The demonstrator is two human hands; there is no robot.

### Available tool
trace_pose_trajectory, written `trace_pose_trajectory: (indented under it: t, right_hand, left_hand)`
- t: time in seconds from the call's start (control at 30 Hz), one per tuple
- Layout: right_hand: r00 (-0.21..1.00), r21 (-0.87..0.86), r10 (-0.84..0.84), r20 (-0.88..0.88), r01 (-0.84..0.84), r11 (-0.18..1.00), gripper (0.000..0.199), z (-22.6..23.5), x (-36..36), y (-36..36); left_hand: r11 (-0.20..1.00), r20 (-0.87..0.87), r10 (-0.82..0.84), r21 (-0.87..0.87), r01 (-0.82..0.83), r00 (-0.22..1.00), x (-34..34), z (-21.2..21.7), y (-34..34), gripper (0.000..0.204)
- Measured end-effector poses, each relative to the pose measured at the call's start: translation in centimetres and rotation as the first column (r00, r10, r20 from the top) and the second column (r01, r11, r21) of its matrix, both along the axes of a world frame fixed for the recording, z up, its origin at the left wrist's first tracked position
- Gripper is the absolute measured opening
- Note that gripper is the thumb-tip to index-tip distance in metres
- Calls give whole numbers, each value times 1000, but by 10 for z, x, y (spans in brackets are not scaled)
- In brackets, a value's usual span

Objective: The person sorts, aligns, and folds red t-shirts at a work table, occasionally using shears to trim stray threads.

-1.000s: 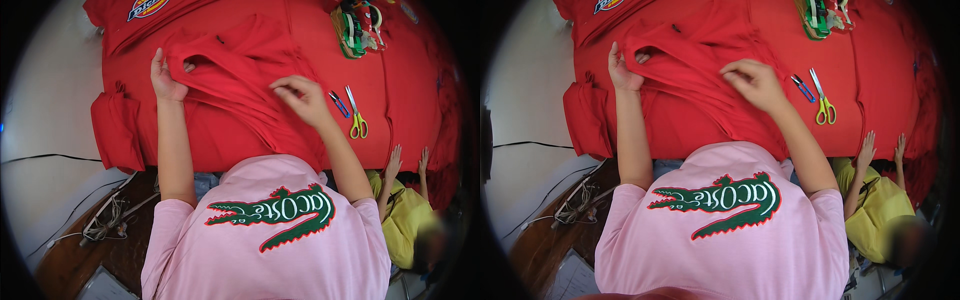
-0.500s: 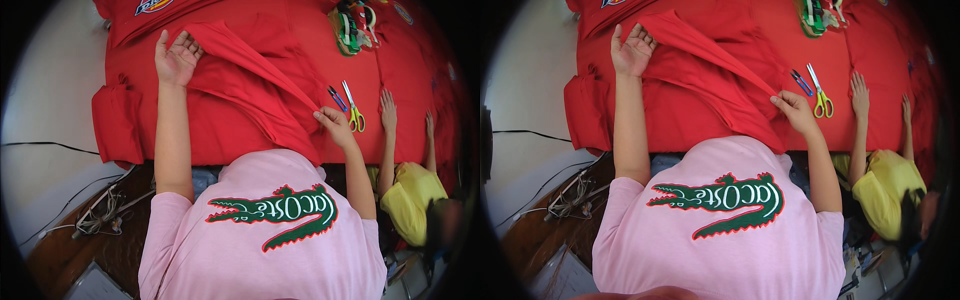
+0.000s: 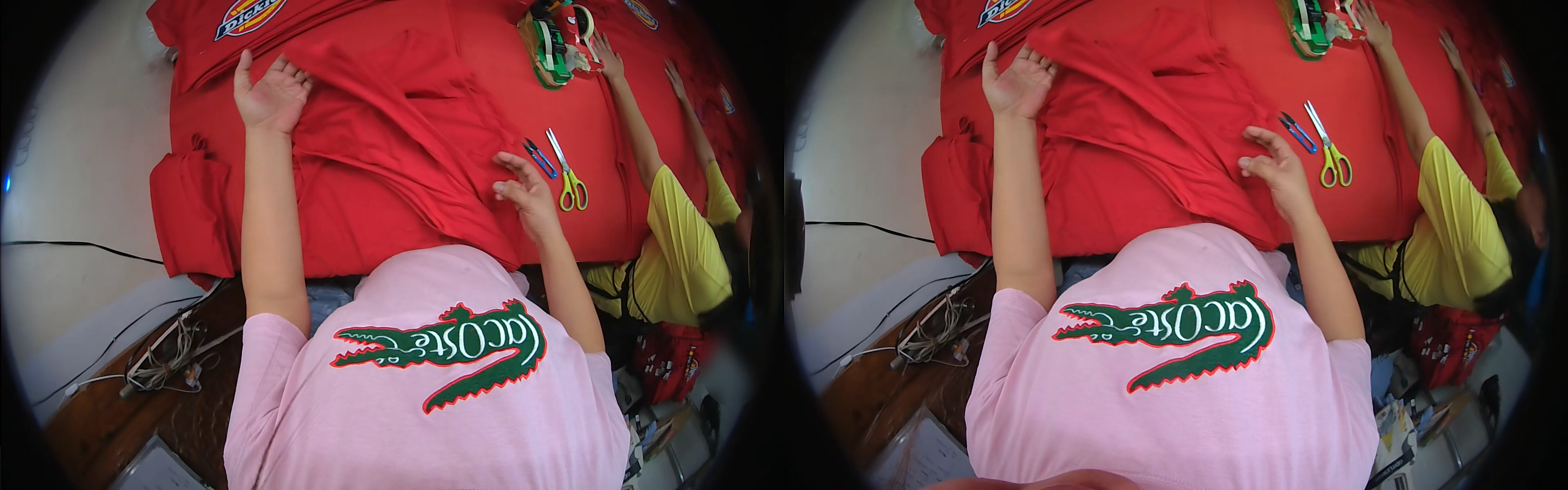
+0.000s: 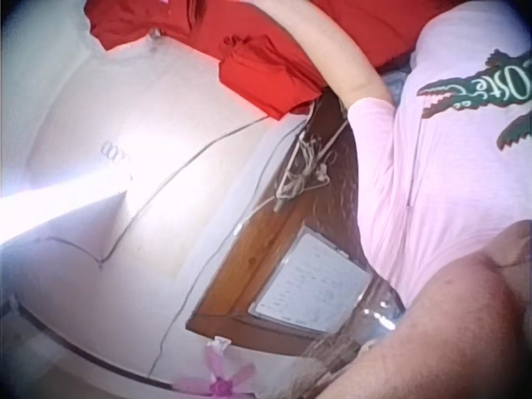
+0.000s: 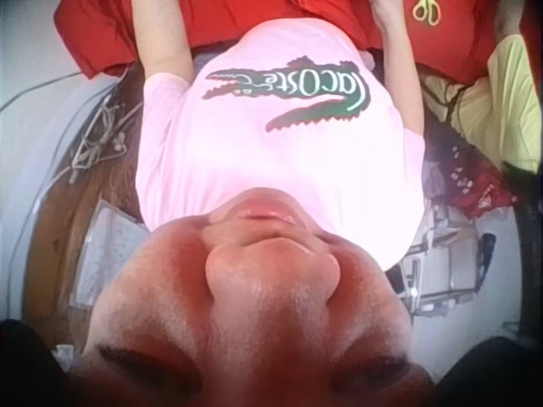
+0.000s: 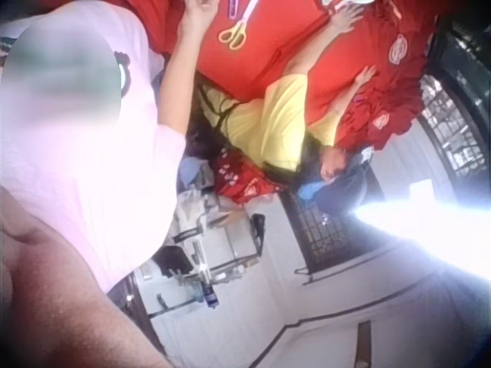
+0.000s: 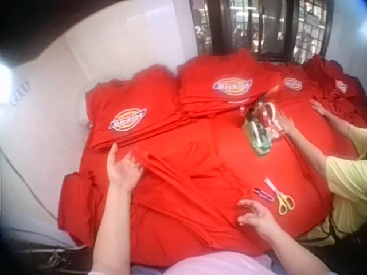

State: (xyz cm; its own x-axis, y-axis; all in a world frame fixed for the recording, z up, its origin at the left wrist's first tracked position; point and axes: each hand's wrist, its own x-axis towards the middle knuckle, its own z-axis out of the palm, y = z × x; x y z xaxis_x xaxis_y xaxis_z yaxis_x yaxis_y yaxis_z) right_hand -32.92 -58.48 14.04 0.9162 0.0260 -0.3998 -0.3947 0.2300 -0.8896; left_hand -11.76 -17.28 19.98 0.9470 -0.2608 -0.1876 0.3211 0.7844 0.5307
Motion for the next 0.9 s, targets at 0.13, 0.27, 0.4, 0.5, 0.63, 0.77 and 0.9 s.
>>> trace_pose_trajectory:
  t: [0.13, 0.27, 0.4, 0.5, 0.63, 0.77, 0.9]
  right_hand:
    - [929, -341, 366, -49, -360, 868, 35, -15, -8, 12]
    - [711, -93, 702, -48, -703, 705, 14, -4, -9, 22]
    - [972, -357, 208, 110, -157, 921, 9, -18, 6, 14]
    - [925, -373, -291, 243, 366, 853, 19, -46, 35, -12]
    - [945, -293, -321, 58, 324, 900, 21, -60, 53, -20]
    - [975, -202, -172, -140, 142, 969, 19, -57, 46, -6]
    - [979, -185, -146, -143, 119, 976, 25, -53, 37, 4]
  left_hand:
    - [844, -122, 403, 433, -316, 907, -20, 17, -27, 49]
    - [450, 143, 285, 853, -264, 948, -16, -67, 54, 35]
    - [-285, 300, -21, 913, -294, 954, -22, -70, 39, 24]
    - [-607, 556, -258, 543, -580, 790, -10, -35, -5, 24]
    - [-379, 535, -401, 641, -667, 743, 20, -14, -85, 30]
    - [-49, 129, -193, 989, -141, 973, 45, -68, -153, 63]
    - [482, -46, -133, 870, 105, 990, 73, -85, -173, 75]
